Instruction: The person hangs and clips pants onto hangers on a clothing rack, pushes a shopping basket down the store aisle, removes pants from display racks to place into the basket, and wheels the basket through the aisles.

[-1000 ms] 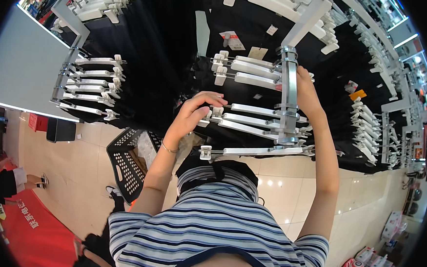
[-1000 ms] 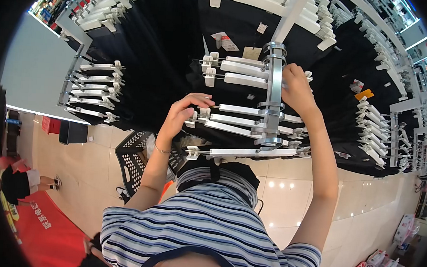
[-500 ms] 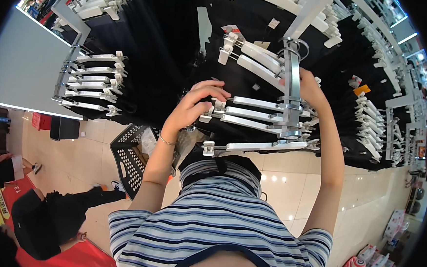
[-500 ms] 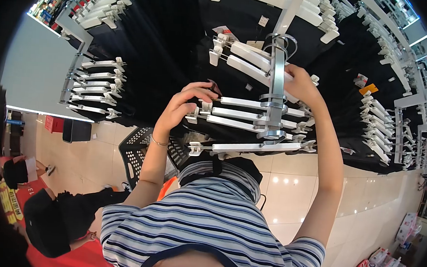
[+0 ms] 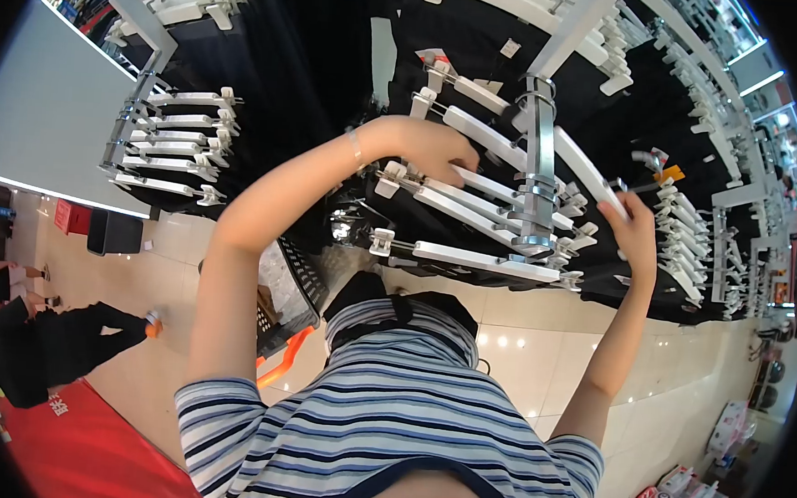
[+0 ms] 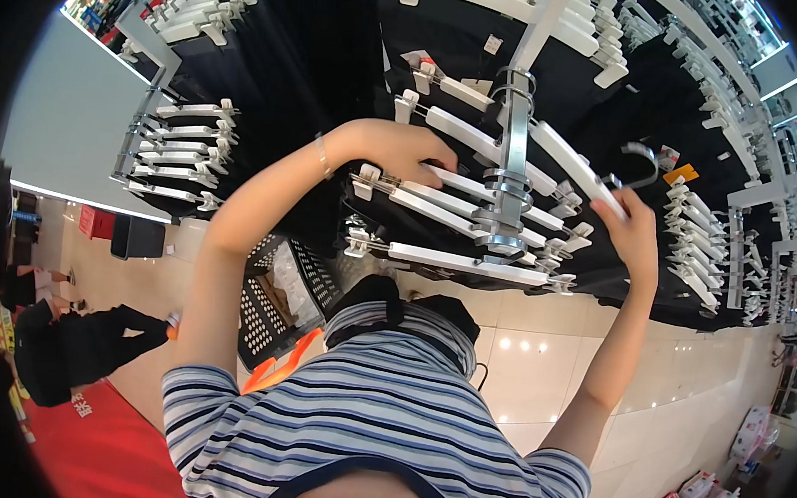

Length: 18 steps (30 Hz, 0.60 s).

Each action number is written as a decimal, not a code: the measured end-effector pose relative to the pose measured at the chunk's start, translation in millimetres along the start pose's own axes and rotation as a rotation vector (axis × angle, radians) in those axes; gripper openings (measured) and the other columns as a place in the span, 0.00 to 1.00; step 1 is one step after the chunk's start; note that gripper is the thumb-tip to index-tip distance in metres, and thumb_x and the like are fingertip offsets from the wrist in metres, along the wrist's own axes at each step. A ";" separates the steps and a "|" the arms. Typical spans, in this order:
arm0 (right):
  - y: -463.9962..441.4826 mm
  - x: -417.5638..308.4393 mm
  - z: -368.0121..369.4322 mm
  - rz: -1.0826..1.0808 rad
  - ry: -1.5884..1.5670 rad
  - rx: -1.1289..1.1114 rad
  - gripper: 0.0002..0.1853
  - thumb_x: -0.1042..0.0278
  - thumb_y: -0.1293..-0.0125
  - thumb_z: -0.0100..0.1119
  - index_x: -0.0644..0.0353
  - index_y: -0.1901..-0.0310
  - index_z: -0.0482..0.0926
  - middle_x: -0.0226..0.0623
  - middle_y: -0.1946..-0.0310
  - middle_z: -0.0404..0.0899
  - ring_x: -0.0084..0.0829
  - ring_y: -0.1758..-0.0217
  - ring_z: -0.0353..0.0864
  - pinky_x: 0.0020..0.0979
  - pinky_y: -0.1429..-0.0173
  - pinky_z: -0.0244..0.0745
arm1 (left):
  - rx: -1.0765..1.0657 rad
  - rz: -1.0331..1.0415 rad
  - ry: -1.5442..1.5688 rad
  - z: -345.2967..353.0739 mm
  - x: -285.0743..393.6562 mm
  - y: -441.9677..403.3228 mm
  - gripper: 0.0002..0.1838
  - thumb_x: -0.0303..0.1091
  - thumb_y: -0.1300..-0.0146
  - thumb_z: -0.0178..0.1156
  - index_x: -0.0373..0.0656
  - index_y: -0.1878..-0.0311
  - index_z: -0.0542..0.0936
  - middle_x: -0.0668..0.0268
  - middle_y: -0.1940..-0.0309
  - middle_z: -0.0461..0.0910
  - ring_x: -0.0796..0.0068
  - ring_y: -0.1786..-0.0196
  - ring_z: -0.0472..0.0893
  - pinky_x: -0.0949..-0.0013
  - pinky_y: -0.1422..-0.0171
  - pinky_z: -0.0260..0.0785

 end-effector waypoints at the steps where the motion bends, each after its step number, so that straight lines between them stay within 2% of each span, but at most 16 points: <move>1: 11.8 10.6 -1.0 0.003 -0.036 0.017 0.15 0.62 0.45 0.67 0.66 0.69 0.76 0.32 0.83 0.71 0.19 0.78 0.63 0.24 0.72 0.62 | -0.070 -0.044 0.019 -0.1 3.2 -9.3 0.19 0.42 0.41 0.58 0.36 0.54 0.77 0.56 0.62 0.79 0.61 0.58 0.78 0.68 0.53 0.68; 3: 36.9 27.6 -4.6 0.050 -0.049 0.080 0.15 0.63 0.45 0.67 0.67 0.69 0.76 0.32 0.83 0.70 0.19 0.78 0.62 0.24 0.73 0.60 | -0.208 -0.128 0.055 -2.8 10.7 -28.0 0.21 0.44 0.42 0.59 0.35 0.55 0.77 0.55 0.60 0.79 0.60 0.56 0.78 0.67 0.52 0.68; 4: 50.6 37.7 -6.8 0.094 -0.030 0.111 0.15 0.62 0.45 0.67 0.67 0.69 0.76 0.32 0.83 0.70 0.19 0.78 0.62 0.24 0.73 0.60 | -0.247 -0.119 0.029 3.4 5.9 -38.3 0.22 0.43 0.41 0.57 0.37 0.49 0.73 0.54 0.56 0.77 0.59 0.51 0.76 0.65 0.49 0.66; 7: 95.1 60.6 -17.9 0.232 0.033 0.190 0.14 0.62 0.43 0.66 0.65 0.68 0.76 0.30 0.83 0.70 0.19 0.78 0.62 0.24 0.73 0.60 | -0.165 -0.134 0.049 16.4 0.1 -50.5 0.25 0.39 0.40 0.56 0.39 0.41 0.66 0.54 0.53 0.76 0.56 0.49 0.75 0.62 0.46 0.65; 8: 111.6 66.7 -19.9 0.257 0.018 0.230 0.14 0.61 0.43 0.65 0.65 0.69 0.76 0.30 0.83 0.69 0.19 0.78 0.62 0.24 0.73 0.59 | -0.095 -0.075 0.059 22.3 -9.2 -52.3 0.25 0.37 0.43 0.56 0.40 0.43 0.67 0.53 0.55 0.76 0.59 0.52 0.76 0.63 0.47 0.65; 12: 167.8 76.6 -34.7 0.412 0.114 0.280 0.14 0.61 0.40 0.63 0.64 0.72 0.75 0.26 0.82 0.67 0.17 0.76 0.62 0.22 0.73 0.57 | 0.019 -0.019 0.078 24.6 -16.0 -51.1 0.24 0.33 0.42 0.56 0.43 0.41 0.66 0.52 0.52 0.74 0.56 0.49 0.74 0.61 0.44 0.64; 15: 192.6 73.3 -48.1 0.389 0.158 0.325 0.15 0.59 0.39 0.61 0.64 0.73 0.74 0.27 0.83 0.68 0.18 0.77 0.62 0.23 0.73 0.58 | 0.138 0.048 0.030 22.7 -24.7 -50.9 0.27 0.30 0.41 0.54 0.48 0.37 0.63 0.52 0.52 0.73 0.55 0.48 0.74 0.60 0.43 0.64; 16: 198.2 66.7 -51.8 0.404 0.163 0.342 0.15 0.59 0.39 0.61 0.64 0.73 0.74 0.28 0.84 0.68 0.19 0.78 0.62 0.24 0.73 0.58 | 0.091 0.045 0.049 18.2 -25.5 -51.3 0.22 0.30 0.40 0.54 0.46 0.41 0.66 0.53 0.54 0.74 0.56 0.50 0.74 0.61 0.45 0.64; 18: 205.9 58.8 -58.2 0.438 0.201 0.337 0.15 0.59 0.39 0.61 0.64 0.73 0.74 0.28 0.84 0.68 0.19 0.79 0.62 0.24 0.74 0.58 | 0.036 -0.017 0.110 12.4 -23.2 -52.6 0.22 0.33 0.42 0.55 0.44 0.43 0.68 0.52 0.54 0.75 0.56 0.49 0.75 0.61 0.45 0.65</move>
Point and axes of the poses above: each hand's wrist, its own y-axis away from the middle knuckle, its own z-axis out of the palm, x = y × z, the point moved 1 cm from there along -y, towards the middle knuckle
